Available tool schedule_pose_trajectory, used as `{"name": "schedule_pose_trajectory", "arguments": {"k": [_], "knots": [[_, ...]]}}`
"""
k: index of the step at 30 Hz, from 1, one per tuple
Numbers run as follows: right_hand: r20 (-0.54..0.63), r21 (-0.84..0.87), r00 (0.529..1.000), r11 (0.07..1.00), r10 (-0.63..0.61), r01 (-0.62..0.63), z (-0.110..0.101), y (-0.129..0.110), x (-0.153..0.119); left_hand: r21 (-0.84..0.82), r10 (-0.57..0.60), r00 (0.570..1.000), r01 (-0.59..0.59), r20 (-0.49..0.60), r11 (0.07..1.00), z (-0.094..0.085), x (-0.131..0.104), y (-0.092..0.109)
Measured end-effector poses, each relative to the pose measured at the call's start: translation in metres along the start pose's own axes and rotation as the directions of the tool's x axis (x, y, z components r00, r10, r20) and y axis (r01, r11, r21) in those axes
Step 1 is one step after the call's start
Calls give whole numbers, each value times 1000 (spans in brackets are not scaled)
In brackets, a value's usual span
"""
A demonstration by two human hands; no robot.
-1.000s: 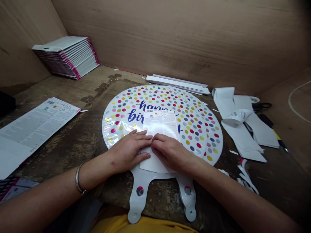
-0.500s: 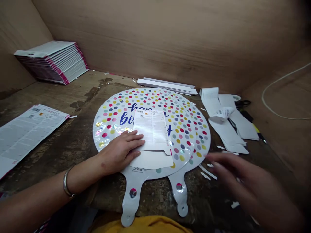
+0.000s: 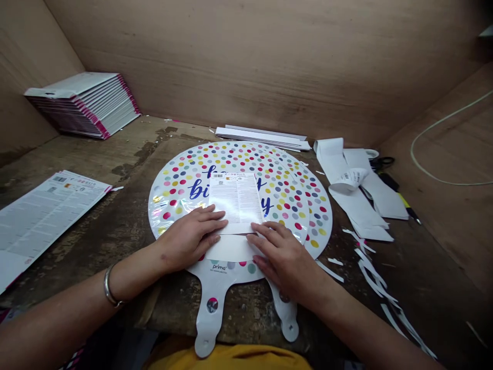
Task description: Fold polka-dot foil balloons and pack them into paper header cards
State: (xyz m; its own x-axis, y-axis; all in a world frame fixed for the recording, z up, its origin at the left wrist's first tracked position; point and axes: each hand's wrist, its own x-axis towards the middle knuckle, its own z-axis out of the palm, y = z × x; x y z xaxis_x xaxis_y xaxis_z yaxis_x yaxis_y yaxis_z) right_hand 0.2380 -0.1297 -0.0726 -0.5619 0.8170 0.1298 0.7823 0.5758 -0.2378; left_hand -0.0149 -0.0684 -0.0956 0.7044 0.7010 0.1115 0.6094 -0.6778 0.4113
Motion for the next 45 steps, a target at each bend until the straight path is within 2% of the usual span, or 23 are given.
{"name": "schedule_pose_trajectory", "arguments": {"k": [3, 5, 8, 12, 14, 16, 18, 19, 20, 23, 26, 30, 33, 38, 42, 45], "knots": [[29, 23, 999, 999, -43, 43, 4, 3, 2, 0, 19, 1000, -19, 13, 1000, -3, 1, 0], [-29, 46, 998, 997, 61, -60, 4, 4, 1, 1, 31, 999, -31, 16, 1000, -3, 0, -1], [-142, 68, 952, 962, 270, -263, 1, 0, 0, 7, 34, 999, -34, 8, 999, -1, -1, -2], [-124, 191, 916, 915, 381, -355, -3, -11, 4, 9, 32, 999, -32, -2, 999, 1, -2, -3], [-75, 347, 875, 835, 478, -427, -4, -12, 7, 3, 33, 999, -33, -2, 999, 1, -3, -4], [34, 558, 832, 680, 553, -475, -3, -10, 8, -6, 33, 999, -33, 0, 999, 1, -3, -4], [107, 691, 826, 556, 554, -462, -4, -7, 6, -9, 30, 1000, -30, 0, 999, 1, -3, -5], [101, 695, 842, 568, 529, -441, -4, -7, 5, -10, 29, 1000, -29, -2, 1000, 1, -3, -4], [83, 654, 872, 635, 482, -412, -5, -7, 2, -11, 28, 1000, -28, -3, 1000, 1, -3, -4], [56, 387, 967, 888, 247, -249, -5, -8, -4, -17, 23, 1000, -22, 3, 1000, 1, -3, -5], [36, 182, 992, 975, 123, -128, 1, -8, -6, -30, 21, 1000, -20, 21, 999, -2, -4, -5], [-42, -3, 994, 995, 101, -101, 12, -7, -3, 13, 38, 999, -38, 6, 999, -4, -8, 2], [-38, -43, 994, 994, 100, -101, 13, -7, -2, 63, 103, 995, -102, -18, 993, -3, -10, 20], [-29, -22, 994, 994, 104, -105, 7, -10, -2, 195, 194, 981, -192, 10, 962, 5, -4, 48], [-57, 35, 991, 992, 120, -118, 5, -16, 1, 319, 263, 965, -248, -5, 915, 10, 0, 54], [-61, 90, 991, 989, 122, -116, 7, -14, 4, 329, 237, 971, -218, -17, 919, 9, 0, 53]]}}
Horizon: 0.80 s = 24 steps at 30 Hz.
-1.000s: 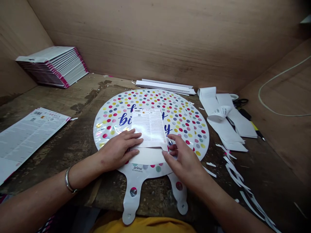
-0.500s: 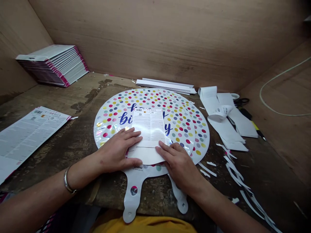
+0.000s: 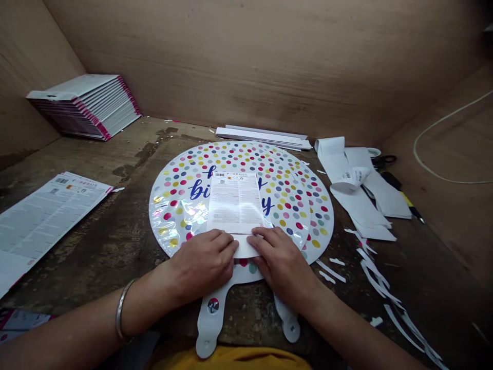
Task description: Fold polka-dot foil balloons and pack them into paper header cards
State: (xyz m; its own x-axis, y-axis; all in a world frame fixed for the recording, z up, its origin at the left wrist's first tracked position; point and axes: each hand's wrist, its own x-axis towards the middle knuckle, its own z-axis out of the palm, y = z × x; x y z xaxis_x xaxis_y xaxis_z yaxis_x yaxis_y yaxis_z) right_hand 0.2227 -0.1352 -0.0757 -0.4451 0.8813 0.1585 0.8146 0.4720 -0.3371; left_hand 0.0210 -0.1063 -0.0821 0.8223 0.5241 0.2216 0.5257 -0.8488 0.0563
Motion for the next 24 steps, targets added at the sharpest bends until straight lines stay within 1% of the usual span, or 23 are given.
{"name": "schedule_pose_trajectory", "arguments": {"k": [4, 6, 10, 15, 17, 20, 22, 24], "knots": [[-64, 77, 998, 997, 26, -21, 6, 7, 3, -38, -85, 994, 88, 64, 995, 0, 0, -1], [-74, 115, 996, 992, 53, -44, 8, 8, 4, -32, -109, 991, 112, 81, 993, 1, 0, -1], [-70, 154, 994, 985, 88, -77, 10, 7, 4, -16, -106, 994, 107, 38, 994, 5, -3, 1], [-110, 173, 990, 982, 92, -72, 11, 6, 3, -41, -118, 993, 117, -16, 992, 7, -4, 2], [-117, 170, 988, 983, 96, -75, 11, 4, 2, -48, -127, 992, 125, -26, 991, 9, -5, 1], [-96, 133, 991, 988, 89, -76, 9, 0, 3, -58, -129, 991, 127, -35, 990, 11, -5, 0], [-80, 120, 991, 988, 104, -94, 8, -1, 6, -84, -164, 986, 161, -35, 983, 12, -4, -2], [-62, 117, 986, 983, 152, -144, 7, -1, 11, -148, -263, 965, 256, -24, 955, 10, -2, -5]]}}
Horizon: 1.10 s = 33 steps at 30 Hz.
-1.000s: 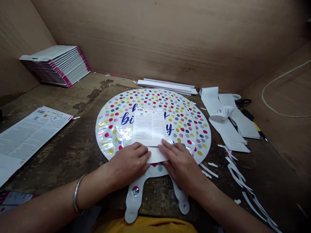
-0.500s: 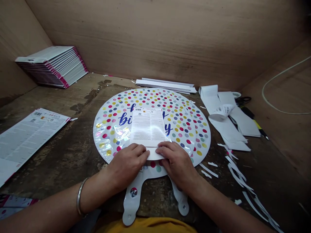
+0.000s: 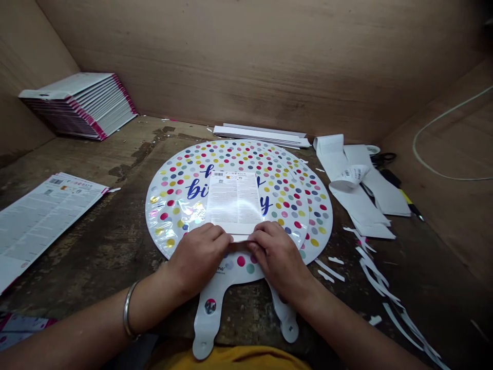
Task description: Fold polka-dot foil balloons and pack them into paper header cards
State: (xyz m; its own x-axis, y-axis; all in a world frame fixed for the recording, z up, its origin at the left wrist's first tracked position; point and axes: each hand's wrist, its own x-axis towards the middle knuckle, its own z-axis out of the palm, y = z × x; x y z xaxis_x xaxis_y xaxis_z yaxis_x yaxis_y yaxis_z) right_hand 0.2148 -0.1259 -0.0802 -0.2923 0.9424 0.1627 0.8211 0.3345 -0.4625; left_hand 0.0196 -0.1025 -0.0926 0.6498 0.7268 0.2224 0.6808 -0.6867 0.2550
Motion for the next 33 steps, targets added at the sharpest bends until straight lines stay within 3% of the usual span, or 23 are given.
{"name": "schedule_pose_trajectory", "arguments": {"k": [2, 4, 6, 11, 16, 21, 24, 26, 28, 30, 31, 33], "knots": [[26, -38, 998, 998, 59, -58, 0, 1, 6, -87, -154, 988, 155, 24, 984, -4, 4, -2], [39, -126, 993, 986, 115, -109, 0, 2, 11, -132, -315, 946, 322, 72, 937, -7, 8, -5], [14, -217, 986, 963, 166, -159, 0, 2, 14, -126, -409, 908, 418, 92, 900, -10, 11, -7], [-98, -299, 962, 915, 255, -273, 3, 0, 20, -86, -391, 920, 393, 34, 916, -7, 13, -11], [-132, -263, 918, 880, 374, -396, 3, -2, 31, -55, -403, 914, 405, 42, 913, -5, 14, -12], [-36, -246, 866, 836, 498, -491, -6, 1, 46, -79, -403, 915, 403, 18, 912, -2, 14, -14], [-37, -131, 877, 868, 480, -480, -9, -1, 44, -151, -398, 917, 391, -16, 908, -2, 14, -16], [-58, 86, 888, 888, 456, -451, -11, -1, 38, -235, -431, 901, 408, -56, 882, -4, 14, -17], [-52, 406, 889, 823, 455, -398, -16, 0, 30, -392, -551, 830, 481, -85, 784, -9, 15, -15], [-3, 692, 884, 639, 468, -336, -23, 3, 21, -653, -662, 748, 526, 50, 545, -13, 15, -9], [23, 778, 880, 544, 474, -314, -26, 4, 17, -772, -651, 740, 510, 170, 379, -15, 16, -3], [52, 874, 867, 397, 495, -279, -33, 6, 8, -897, -512, 784, 439, 350, 60, -15, 17, 10]]}}
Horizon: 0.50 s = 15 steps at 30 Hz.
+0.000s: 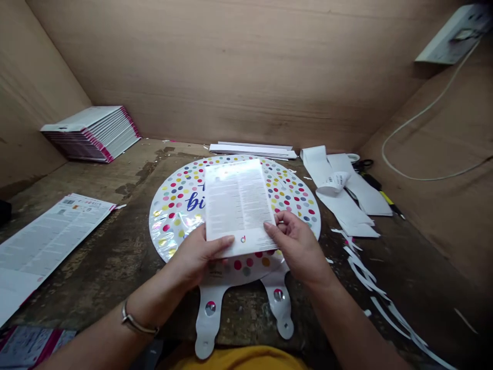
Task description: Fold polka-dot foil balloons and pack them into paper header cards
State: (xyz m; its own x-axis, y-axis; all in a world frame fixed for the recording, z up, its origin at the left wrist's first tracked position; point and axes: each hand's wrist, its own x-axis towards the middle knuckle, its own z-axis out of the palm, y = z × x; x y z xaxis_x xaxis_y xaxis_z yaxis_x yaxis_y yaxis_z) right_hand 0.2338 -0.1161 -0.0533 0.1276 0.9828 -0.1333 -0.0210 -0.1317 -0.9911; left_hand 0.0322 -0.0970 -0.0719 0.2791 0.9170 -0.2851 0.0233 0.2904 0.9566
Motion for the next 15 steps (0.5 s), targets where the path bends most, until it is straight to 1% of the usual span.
{"name": "schedule_pose_trajectory", "arguments": {"k": [1, 2, 3, 5, 7, 9, 11, 13, 15], "knots": [[-3, 74, 1000, 997, 25, -25, -3, 0, -4, -113, -15, 998, 22, 61, 993, 7, -3, 0], [-2, 152, 999, 987, 52, -52, -5, 0, -8, -187, -16, 997, 29, 73, 982, 13, -6, -1], [12, 233, 996, 969, 84, -85, -5, 1, -13, -235, -18, 999, 28, 44, 972, 20, -8, -2], [80, 371, 985, 913, 152, -171, -2, 4, -24, -289, -38, 999, 30, -22, 957, 30, -12, -6], [117, 460, 979, 865, 168, -203, 7, 10, -34, -309, -32, 999, 18, -41, 951, 38, -14, -10], [91, 520, 985, 837, 145, -171, 19, 16, -41, -286, 17, 998, -33, -59, 958, 42, -15, -14], [59, 562, 989, 814, 138, -147, 28, 20, -44, -238, 67, 992, -90, -103, 967, 45, -16, -18], [90, 584, 979, 786, 185, -202, 28, 24, -45, -222, 94, 988, -120, -124, 968, 47, -17, -21], [166, 549, 960, 788, 224, -278, 18, 25, -44, -246, 100, 989, -124, -109, 961, 47, -18, -22]]}}
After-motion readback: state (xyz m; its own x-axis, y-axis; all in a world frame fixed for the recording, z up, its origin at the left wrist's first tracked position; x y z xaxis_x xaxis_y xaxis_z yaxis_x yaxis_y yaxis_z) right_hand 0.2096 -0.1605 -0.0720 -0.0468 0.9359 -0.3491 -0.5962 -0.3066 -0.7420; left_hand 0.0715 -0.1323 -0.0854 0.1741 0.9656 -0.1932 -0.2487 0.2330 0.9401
